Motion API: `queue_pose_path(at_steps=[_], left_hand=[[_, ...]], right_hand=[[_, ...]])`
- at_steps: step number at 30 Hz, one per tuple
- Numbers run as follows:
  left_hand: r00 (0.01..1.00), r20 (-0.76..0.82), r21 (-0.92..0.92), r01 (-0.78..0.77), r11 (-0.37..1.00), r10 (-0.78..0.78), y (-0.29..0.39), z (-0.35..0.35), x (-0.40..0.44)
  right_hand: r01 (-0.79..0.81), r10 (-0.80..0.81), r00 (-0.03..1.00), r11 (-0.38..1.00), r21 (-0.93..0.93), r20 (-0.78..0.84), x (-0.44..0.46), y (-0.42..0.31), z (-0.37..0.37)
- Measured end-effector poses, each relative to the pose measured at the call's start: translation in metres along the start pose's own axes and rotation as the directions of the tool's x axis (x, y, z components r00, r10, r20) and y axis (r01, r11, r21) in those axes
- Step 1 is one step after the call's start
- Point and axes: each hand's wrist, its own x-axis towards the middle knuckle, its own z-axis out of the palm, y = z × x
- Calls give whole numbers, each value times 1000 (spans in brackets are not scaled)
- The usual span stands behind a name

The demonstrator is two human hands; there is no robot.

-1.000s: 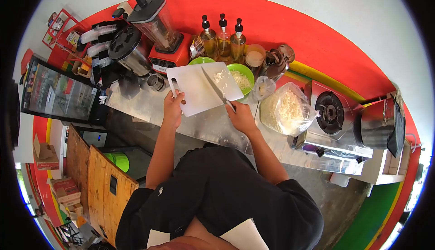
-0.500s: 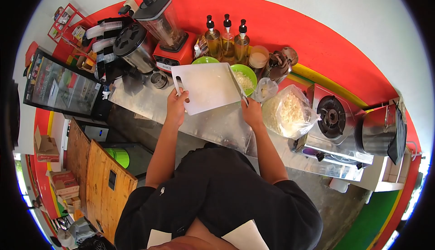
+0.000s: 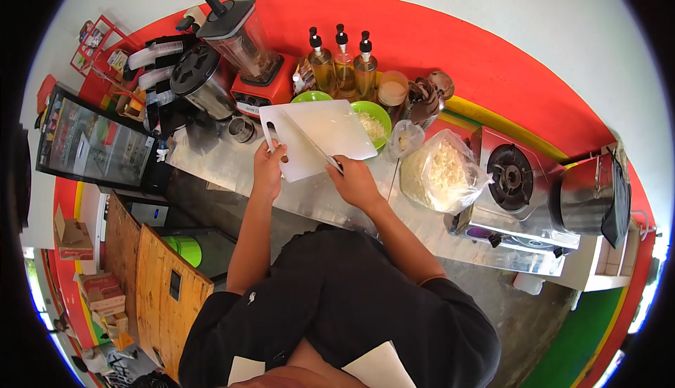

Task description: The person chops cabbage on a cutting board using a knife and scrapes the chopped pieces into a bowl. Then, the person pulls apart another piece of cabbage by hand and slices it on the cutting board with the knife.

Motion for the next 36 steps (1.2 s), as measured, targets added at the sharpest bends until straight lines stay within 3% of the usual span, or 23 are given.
queue_pose_path(at_steps=[4, 9, 14, 20, 25, 26, 30, 36], left_hand=[[1000, -14, -6, -22, 1000, 22, 1, 2, 1], [1000, -19, -10, -25, 1000, 25, -1, -1, 4], [999, 25, -2, -30, 1000, 30, 1, -6, 7], [999, 34, 25, -31, 999, 30, 2, -6, 7], [999, 47, 0, -20, 1000, 20, 1, -1, 7], [999, 48, -3, -20, 1000, 20, 2, 1, 7], [999, 48, 16, -21, 1000, 21, 2, 2, 7], [998, 31, 2, -49, 999, 49, 3, 2, 4]], right_hand=[[-15, 15, 1000, 1000, -26, -13, 2, 14, 9], [-129, 101, 978, 981, -146, -181, 4, 64, 14], [-258, 212, 946, 950, -177, -244, 6, 113, 4], [-277, 211, 931, 939, -203, -297, 2, 103, -6], [-78, 58, 981, 992, -101, -185, 7, 39, -1], [-109, 94, 988, 987, -116, -126, 9, 31, 1], [-127, 103, 985, 975, -182, -136, 10, 36, 12], [-333, 262, 927, 904, -268, -268, 4, 95, 7]])
